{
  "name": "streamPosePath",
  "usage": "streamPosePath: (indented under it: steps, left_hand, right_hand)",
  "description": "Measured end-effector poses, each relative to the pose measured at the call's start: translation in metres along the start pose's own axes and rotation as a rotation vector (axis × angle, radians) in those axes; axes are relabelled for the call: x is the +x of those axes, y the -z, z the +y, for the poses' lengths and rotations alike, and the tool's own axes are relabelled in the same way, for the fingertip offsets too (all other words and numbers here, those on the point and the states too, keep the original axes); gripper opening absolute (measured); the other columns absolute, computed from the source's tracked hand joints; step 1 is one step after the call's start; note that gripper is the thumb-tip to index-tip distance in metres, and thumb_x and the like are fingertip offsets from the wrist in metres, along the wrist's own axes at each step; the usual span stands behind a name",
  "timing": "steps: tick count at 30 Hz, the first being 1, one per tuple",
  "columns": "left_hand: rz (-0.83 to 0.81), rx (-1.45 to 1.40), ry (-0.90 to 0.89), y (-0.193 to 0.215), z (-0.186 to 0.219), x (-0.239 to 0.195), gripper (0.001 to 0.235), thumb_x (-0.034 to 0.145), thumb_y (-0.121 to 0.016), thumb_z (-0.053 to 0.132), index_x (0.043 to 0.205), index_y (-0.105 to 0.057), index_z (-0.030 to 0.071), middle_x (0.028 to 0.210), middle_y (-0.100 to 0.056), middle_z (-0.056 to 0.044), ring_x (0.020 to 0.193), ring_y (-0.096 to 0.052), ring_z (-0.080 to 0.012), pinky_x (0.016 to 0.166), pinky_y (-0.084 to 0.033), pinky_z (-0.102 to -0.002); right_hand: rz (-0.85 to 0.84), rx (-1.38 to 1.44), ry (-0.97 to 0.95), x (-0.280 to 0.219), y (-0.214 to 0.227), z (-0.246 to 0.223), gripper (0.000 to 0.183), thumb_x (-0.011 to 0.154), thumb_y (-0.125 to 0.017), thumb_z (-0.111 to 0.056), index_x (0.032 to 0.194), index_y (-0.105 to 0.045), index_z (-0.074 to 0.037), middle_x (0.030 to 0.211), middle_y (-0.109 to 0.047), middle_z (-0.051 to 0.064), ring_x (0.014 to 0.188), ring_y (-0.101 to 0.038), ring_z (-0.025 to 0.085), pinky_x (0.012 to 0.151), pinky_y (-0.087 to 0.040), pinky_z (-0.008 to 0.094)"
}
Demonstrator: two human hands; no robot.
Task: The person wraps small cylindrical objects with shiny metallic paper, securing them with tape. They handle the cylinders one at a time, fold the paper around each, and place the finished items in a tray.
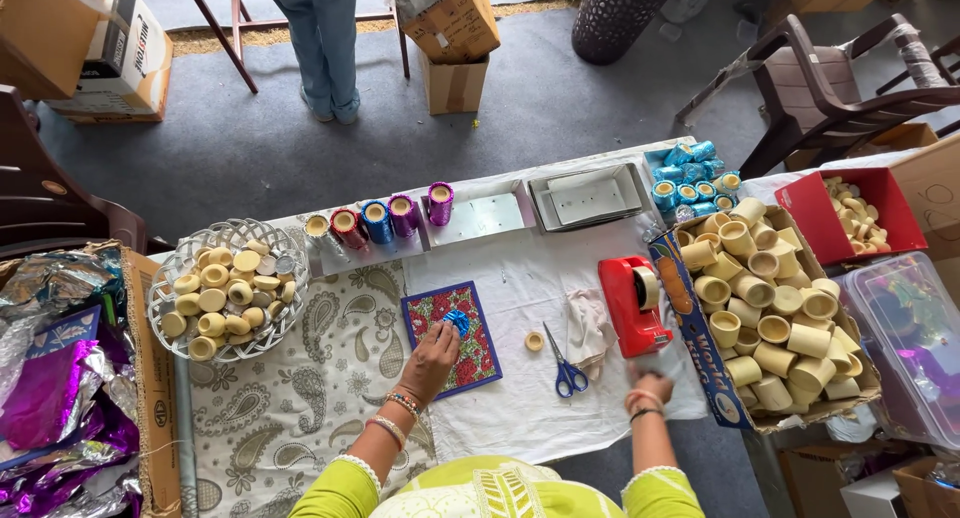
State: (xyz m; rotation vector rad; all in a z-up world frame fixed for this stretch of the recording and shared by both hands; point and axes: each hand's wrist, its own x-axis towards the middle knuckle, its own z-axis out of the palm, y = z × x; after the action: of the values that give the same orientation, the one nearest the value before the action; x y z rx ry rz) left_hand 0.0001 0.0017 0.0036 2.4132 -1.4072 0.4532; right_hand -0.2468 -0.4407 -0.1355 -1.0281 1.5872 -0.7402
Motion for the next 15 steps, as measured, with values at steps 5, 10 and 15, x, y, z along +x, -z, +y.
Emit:
streamPosePath:
  steps: [5, 10, 15]
  left_hand:
    - [-0.014, 0.004, -0.024, 0.005, 0.001, -0.005, 0.034, 0.085, -0.065, -0.003, 0.118, -0.065, -0.012, 0.119, -0.067, -0.025, 0.116, -0.064, -0.0335, 0.107, -0.051, -0.038]
    - [0.055, -0.069, -0.013, -0.003, -0.003, -0.003, 0.034, 0.085, -0.065, -0.001, 0.118, -0.064, -0.012, 0.119, -0.067, -0.026, 0.116, -0.063, -0.0359, 0.106, -0.051, -0.039]
    - [0.020, -0.042, -0.021, 0.004, -0.002, -0.001, 0.038, 0.083, -0.064, -0.002, 0.119, -0.064, -0.013, 0.119, -0.066, -0.027, 0.115, -0.064, -0.0376, 0.105, -0.051, -0.041]
  right_hand:
    - [-0.212, -0.029, 0.367, -0.082, -0.013, 0.039, 0.011, 0.104, -0.058, -0.006, 0.112, -0.061, 0.000, 0.094, -0.065, 0.008, 0.075, -0.065, 0.017, 0.067, -0.058, 0.031]
    - [-0.601, -0.141, 0.679, -0.188, -0.078, -0.007, 0.013, 0.094, -0.072, -0.012, 0.103, -0.072, -0.002, 0.095, -0.067, 0.002, 0.088, -0.063, 0.012, 0.079, -0.051, 0.024]
    - [-0.994, -0.289, 0.676, -0.285, -0.144, -0.063, 0.015, 0.091, -0.075, -0.013, 0.098, -0.073, 0.000, 0.094, -0.067, -0.001, 0.086, -0.067, 0.008, 0.075, -0.054, 0.022]
